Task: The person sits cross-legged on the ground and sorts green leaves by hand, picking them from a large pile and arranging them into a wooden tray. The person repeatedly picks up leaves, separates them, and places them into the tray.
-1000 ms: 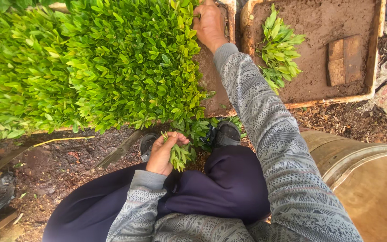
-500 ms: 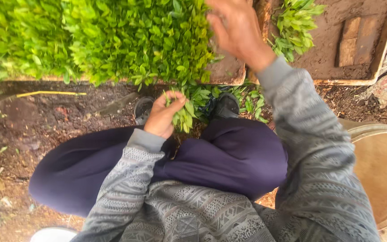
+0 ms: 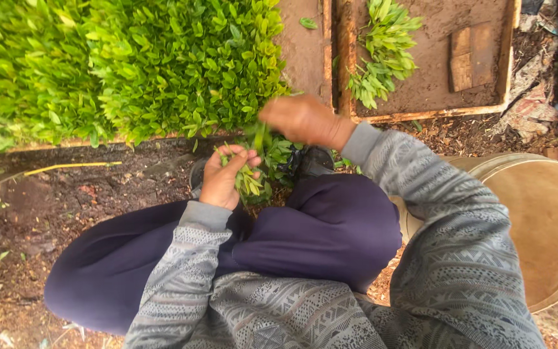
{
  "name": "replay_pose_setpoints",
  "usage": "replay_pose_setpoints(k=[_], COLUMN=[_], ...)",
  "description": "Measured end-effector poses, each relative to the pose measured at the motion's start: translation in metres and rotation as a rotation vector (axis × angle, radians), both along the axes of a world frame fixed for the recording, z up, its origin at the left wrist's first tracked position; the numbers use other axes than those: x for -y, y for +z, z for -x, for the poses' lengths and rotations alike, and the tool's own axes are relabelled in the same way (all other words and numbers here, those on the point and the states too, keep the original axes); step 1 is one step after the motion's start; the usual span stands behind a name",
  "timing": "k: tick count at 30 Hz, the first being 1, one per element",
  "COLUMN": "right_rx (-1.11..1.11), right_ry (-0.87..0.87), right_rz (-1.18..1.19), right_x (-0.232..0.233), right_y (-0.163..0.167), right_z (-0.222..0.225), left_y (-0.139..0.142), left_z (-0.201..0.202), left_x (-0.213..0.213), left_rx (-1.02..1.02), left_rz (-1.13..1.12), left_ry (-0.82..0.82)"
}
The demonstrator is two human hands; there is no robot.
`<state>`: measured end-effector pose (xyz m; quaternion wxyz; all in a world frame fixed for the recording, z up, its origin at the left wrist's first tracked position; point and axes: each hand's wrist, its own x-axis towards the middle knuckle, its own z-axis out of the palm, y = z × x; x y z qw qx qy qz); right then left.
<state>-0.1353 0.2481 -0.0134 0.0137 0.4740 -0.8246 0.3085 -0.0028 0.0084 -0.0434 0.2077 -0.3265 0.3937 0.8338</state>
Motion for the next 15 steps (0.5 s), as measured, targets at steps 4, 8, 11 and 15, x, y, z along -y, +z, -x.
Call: replay_pose_setpoints(k=[4, 8, 11, 15], right_rx=[0.422, 0.570, 0.285, 0.446], right_ry=[-0.502, -0.716, -0.654, -0.767], right_rz=[0.436, 0.723, 0.600, 0.410], right_x=[-0.023, -0.025, -0.009, 0.010], right_y=[-0.044, -0.072, -0.078, -0.082], right_z=[0.071, 0.144, 0.170, 0.189], left_y=[0.012, 0.016, 0.015, 0.011], left_z=[0.001, 0.006, 0.009, 0.012], left_x=[-0.002, -0.006, -0.006, -0.003], left_rx=[-0.008, -0.016, -0.015, 0.044], left_rz=[-0.016, 0.002, 0.022, 0.026], left_ry=[-0.021, -0.086, -0.103, -0.098])
